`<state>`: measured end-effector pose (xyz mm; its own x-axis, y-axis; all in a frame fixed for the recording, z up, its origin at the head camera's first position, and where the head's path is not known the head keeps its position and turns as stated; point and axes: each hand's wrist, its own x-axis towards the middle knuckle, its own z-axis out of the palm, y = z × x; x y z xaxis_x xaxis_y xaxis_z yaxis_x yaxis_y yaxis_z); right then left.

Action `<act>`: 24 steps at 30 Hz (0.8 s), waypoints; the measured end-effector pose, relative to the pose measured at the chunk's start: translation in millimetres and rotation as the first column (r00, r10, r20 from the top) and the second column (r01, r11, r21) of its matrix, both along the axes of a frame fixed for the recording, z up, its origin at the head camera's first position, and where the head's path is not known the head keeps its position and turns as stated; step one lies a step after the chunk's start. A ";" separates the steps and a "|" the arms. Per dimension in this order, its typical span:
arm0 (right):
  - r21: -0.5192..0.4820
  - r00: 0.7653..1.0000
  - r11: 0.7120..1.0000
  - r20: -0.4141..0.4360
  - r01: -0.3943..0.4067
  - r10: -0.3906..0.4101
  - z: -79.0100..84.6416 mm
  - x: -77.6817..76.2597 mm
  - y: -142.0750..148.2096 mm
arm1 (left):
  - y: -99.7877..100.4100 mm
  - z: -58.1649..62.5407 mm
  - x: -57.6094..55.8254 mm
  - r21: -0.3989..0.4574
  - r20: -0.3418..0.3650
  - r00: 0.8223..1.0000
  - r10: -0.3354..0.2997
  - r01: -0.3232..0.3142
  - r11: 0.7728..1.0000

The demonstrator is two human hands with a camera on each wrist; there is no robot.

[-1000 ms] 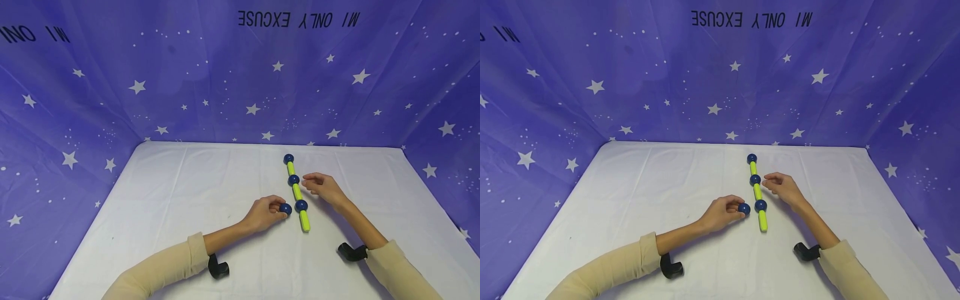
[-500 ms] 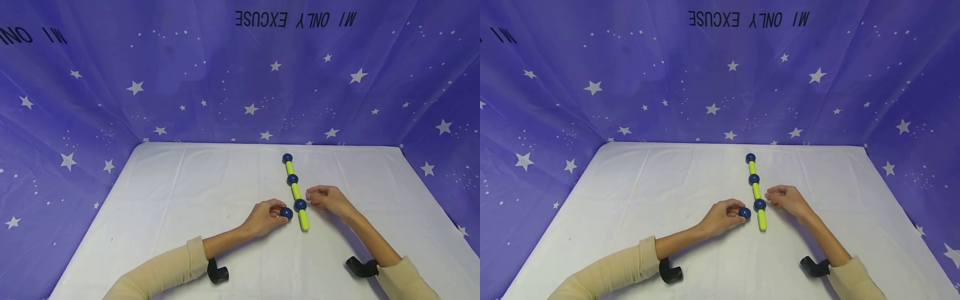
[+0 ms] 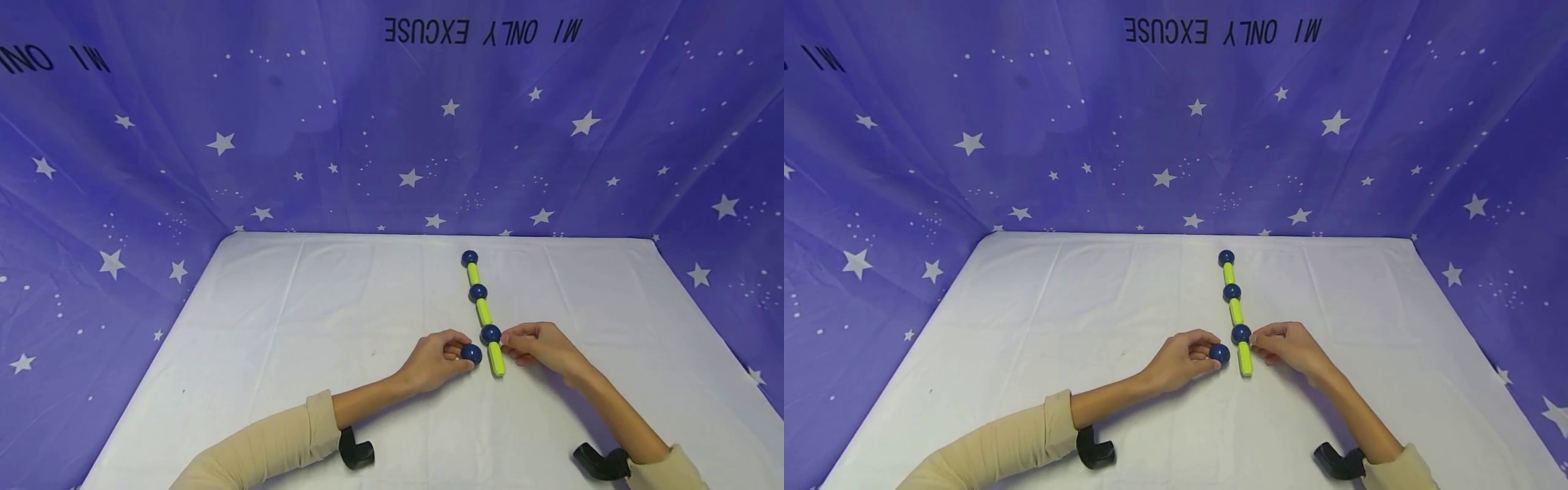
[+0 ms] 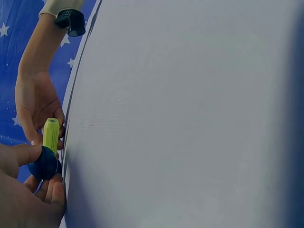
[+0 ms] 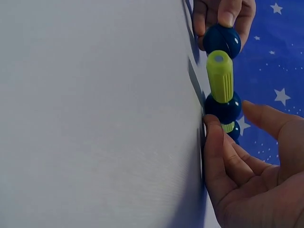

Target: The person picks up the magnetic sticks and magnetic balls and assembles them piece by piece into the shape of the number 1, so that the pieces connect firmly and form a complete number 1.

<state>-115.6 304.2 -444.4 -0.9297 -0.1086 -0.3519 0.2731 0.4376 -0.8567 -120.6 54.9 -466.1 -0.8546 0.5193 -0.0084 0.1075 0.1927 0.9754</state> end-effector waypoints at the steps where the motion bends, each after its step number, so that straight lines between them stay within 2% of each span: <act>1: 0.002 1.000 1.000 0.001 -0.002 0.002 0.2 1.9 -0.5 | 0.2 -0.6 0.3 0.002 0.002 1.000 0.001 -0.001 1.000; 9: 0.037 0.999 0.998 -0.003 -0.046 0.046 2.4 11.9 -4.3 | 0.5 -0.6 3.6 0.008 0.006 1.000 -0.015 0.015 1.000; 24: 0.150 0.999 0.988 -0.007 -0.040 0.042 3.1 10.3 -12.6 | 2.2 0.5 8.0 0.010 0.022 1.000 -0.015 0.014 1.000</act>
